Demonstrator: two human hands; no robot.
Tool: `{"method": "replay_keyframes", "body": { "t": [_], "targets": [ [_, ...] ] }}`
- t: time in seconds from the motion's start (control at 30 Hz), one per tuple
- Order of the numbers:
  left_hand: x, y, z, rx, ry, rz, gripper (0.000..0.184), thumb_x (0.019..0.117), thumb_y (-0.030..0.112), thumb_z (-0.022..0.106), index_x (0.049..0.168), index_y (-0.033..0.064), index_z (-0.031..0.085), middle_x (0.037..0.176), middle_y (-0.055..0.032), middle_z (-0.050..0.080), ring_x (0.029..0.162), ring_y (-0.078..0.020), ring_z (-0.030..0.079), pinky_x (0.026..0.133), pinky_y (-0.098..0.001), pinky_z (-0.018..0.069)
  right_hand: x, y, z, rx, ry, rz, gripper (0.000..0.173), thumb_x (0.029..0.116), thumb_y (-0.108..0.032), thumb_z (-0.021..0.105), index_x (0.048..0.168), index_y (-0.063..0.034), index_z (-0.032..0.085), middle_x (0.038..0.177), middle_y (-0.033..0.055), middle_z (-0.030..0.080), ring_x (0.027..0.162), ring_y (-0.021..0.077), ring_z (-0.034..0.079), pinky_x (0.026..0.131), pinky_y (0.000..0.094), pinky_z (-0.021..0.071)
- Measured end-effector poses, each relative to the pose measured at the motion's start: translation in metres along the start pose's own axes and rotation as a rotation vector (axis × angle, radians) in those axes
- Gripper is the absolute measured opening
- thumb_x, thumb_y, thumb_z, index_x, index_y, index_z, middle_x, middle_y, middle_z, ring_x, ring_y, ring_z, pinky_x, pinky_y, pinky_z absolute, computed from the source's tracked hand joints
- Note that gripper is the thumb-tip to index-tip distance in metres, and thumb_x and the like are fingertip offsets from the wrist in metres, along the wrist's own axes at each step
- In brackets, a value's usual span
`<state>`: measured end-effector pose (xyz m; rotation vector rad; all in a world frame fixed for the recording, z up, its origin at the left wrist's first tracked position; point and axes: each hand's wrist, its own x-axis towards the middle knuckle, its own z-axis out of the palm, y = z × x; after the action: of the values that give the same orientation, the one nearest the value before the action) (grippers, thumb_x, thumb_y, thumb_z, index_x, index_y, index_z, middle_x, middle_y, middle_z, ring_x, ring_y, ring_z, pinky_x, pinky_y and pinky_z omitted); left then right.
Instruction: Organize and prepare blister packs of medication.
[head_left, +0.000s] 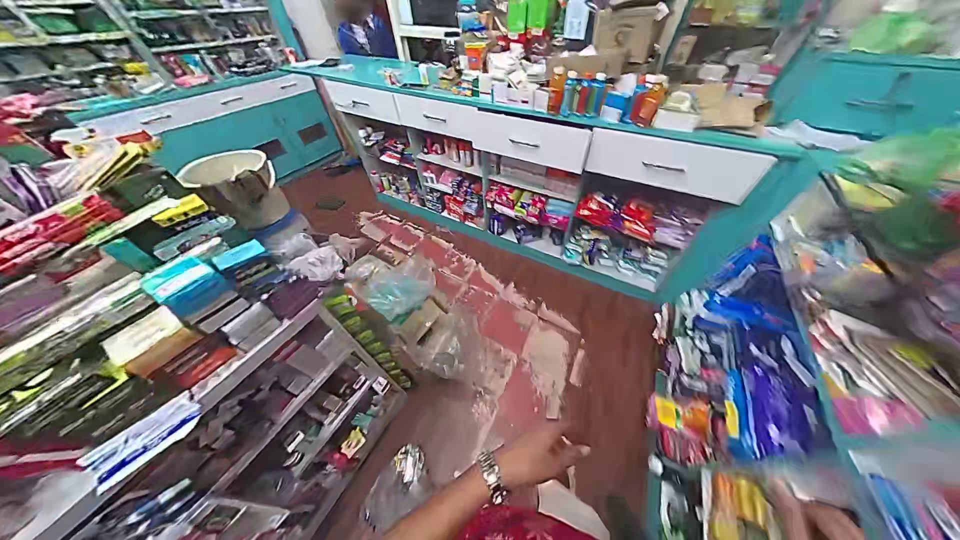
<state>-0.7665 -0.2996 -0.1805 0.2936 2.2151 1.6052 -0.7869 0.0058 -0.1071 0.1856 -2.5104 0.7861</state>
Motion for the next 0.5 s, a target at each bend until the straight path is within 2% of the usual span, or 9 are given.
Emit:
{"method": "replay_keyframes", "body": {
  "t": [0.07,0.13,0.23,0.27,0.37,0.47,0.5],
  "targets": [
    [0.02,-0.009,-0.065,-0.033,0.189,-0.106,0.042,0.1068,0.024,0.052,0.139,-0.0035,0.056,0.125,-0.0233,0.067,0.108,-0.0301,0.069,0.098,-0.0456,0.0527,0.093,-0.005,0.075,0.074,-0.185,-0.16,0.034,0.1,-0.019,0.061,0.09,0.0112,0.073,0.087,0.0282,0.071,0.086,0.0426,0.071,0.081,0.0542,0.0565],
    [0.035,-0.027,-0.121,-0.166,0.395,-0.207,0.041,0.1069,0.021,0.052,0.139,-0.0036,0.056,0.124,-0.0219,0.067,0.107,-0.027,0.069,0.099,-0.043,0.0531,0.168,-0.035,0.14,0.164,-0.329,-0.286,0.034,0.1003,-0.022,0.061,0.093,0.0085,0.075,0.091,0.0266,0.072,0.091,0.0437,0.07,0.084,0.0563,0.0563],
    [0.06,-0.09,-0.198,-0.321,0.687,-0.316,0.037,0.1074,0.019,0.05,0.136,-0.0031,0.057,0.117,-0.0168,0.07,0.1,-0.0199,0.071,0.092,-0.0378,0.0577,0.248,-0.079,0.248,0.294,-0.361,-0.457,0.033,0.0956,-0.027,0.061,0.089,-0.0003,0.077,0.085,0.0143,0.074,0.083,0.0292,0.072,0.077,0.0427,0.0594],
    [0.071,-0.117,-0.226,-0.332,0.759,-0.357,0.036,0.1077,0.019,0.049,0.135,-0.003,0.057,0.116,-0.0166,0.07,0.099,-0.0199,0.071,0.09,-0.0377,0.0577,0.271,-0.089,0.284,0.32,-0.39,-0.509,0.034,0.0964,-0.03,0.059,0.09,-0.0024,0.078,0.086,0.0119,0.075,0.083,0.0265,0.073,0.076,0.0405,0.0598],
    [0.117,-0.18,-0.33,-0.318,0.88,-0.43,0.036,0.108,0.017,0.048,0.134,-0.0053,0.058,0.117,-0.0206,0.069,0.1,-0.025,0.071,0.091,-0.0405,0.057,0.337,-0.112,0.386,0.333,-0.493,-0.563,0.034,0.0973,-0.031,0.057,0.094,-0.0036,0.078,0.088,0.0113,0.075,0.084,0.0273,0.073,0.076,0.0428,0.0599],
    [0.181,-0.209,-0.477,-0.143,0.908,-0.458,0.037,0.1077,0.019,0.05,0.132,-0.007,0.06,0.117,-0.0238,0.069,0.106,-0.0307,0.069,0.099,-0.0459,0.0528,0.412,-0.148,0.476,0.294,-0.658,-0.496,0.029,0.0976,-0.022,0.062,0.102,0.0022,0.076,0.097,0.0196,0.075,0.095,0.0388,0.073,0.085,0.0549,0.058],
    [0.202,-0.219,-0.521,-0.056,0.878,-0.477,0.038,0.1075,0.02,0.05,0.131,-0.0065,0.061,0.12,-0.0246,0.069,0.112,-0.0336,0.068,0.104,-0.049,0.0499,0.432,-0.159,0.501,0.255,-0.726,-0.473,0.029,0.0983,-0.023,0.062,0.105,0.0021,0.076,0.1,0.0205,0.075,0.098,0.0404,0.072,0.087,0.0572,0.0569]
  ]
}}
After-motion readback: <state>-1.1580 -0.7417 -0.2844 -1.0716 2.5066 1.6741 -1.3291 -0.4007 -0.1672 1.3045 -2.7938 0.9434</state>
